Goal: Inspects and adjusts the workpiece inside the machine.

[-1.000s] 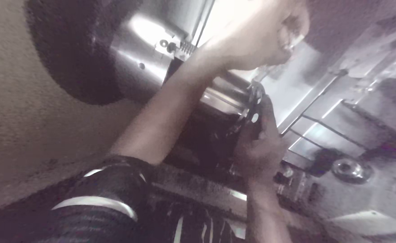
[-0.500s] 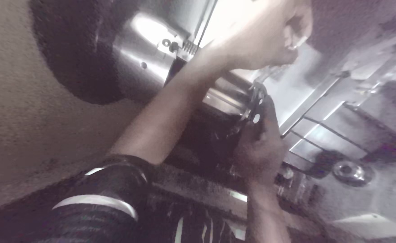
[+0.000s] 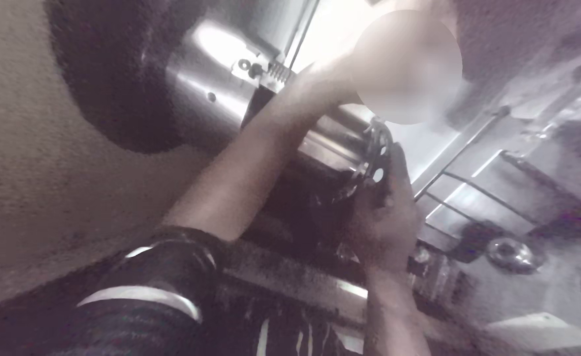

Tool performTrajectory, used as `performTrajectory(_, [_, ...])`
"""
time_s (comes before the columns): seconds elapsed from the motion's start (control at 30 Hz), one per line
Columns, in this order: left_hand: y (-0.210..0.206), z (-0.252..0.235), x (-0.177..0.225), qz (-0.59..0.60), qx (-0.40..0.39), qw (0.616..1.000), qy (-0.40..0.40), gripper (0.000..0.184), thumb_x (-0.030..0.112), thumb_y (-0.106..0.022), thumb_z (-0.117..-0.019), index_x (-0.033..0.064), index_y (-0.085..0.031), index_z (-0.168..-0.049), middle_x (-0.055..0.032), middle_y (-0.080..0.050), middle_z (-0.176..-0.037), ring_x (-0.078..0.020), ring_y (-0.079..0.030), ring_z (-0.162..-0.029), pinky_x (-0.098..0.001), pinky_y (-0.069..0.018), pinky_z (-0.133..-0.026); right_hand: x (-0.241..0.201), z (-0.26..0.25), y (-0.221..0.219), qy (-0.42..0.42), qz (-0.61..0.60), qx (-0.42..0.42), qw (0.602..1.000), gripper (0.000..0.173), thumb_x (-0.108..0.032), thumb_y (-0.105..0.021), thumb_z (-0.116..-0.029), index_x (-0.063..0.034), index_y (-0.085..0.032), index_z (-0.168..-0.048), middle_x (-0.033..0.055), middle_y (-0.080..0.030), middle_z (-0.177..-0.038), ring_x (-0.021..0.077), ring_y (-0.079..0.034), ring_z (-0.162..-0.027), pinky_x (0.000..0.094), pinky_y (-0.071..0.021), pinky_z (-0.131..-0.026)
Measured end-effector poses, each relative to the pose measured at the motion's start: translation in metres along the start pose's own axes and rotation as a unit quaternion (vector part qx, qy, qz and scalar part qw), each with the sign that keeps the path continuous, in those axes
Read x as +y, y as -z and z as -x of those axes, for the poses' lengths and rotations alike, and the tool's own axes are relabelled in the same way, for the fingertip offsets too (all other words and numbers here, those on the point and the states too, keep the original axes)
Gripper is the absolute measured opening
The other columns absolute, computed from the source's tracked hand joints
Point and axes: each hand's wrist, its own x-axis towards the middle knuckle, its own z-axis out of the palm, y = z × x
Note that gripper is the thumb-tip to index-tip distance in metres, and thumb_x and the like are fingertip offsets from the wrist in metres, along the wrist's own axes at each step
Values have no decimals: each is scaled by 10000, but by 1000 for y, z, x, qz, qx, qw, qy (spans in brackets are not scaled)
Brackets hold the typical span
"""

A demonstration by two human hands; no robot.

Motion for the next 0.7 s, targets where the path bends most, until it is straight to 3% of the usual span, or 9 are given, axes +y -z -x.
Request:
performTrajectory(0.1, [1, 1, 2, 17, 1, 1000, -1, 315, 284, -775, -884, 183, -693, -1171, 67, -710, -971, -25, -665, -848, -254, -570, -778, 4, -3, 4, -33, 1, -21, 999, 562, -294, -537, -1016, -189, -445, -1561, 134, -729, -899, 309, -677, -685, 542, -537, -602])
performTrajectory(0.27, [-3, 0, -7, 36, 10, 999, -37, 310, 280, -795, -872, 158, -699, -1140, 57, -714, -945, -22, -673, -830, -233, -577, -773, 18, 0, 5, -16, 21, -4, 1000, 456, -315, -533, -1033, -165, -550, -1463, 112, -727, -844, 287, -690, -687, 532, -550, -615])
performTrajectory(0.43, [-2, 1, -8, 65, 13, 997, -39, 307, 236, -804, -851, 141, -701, -1125, 52, -703, -924, -22, -665, -820, -227, -573, -761, 35, -7, 14, -23, -12, -25, 999, 392, -277, -546, -1049, -129, -605, -1407, 143, -741, -1020, 294, -718, -858, 538, -568, -757])
performTrajectory(0.5, [-2, 1, -8, 81, 10, 996, -37, 321, 231, -811, -857, 134, -692, -1138, 49, -704, -930, -23, -672, -818, -224, -584, -757, 50, -12, 14, -16, -60, -32, 998, 386, -248, -555, -1047, -120, -608, -1407, 123, -732, -1127, 219, -718, -945, 465, -585, -837])
performTrajectory(0.6, [-3, -1, -12, 79, 12, 996, -48, 323, 256, -812, -864, 135, -691, -1138, 54, -700, -919, -17, -667, -803, -214, -581, -748, 70, -22, 12, 4, -133, -43, 990, 366, -205, -574, -1048, -102, -614, -1396, 79, -709, -1214, 70, -689, -992, 283, -571, -883])
performTrajectory(0.7, [-4, -1, -13, 66, 15, 995, -67, 299, 254, -804, -861, 129, -697, -1111, 48, -701, -918, -17, -664, -793, -210, -575, -736, 88, -33, 13, 27, -191, -77, 978, 380, -143, -578, -1042, -59, -588, -1412, 90, -668, -1291, 39, -660, -1067, 240, -550, -940])
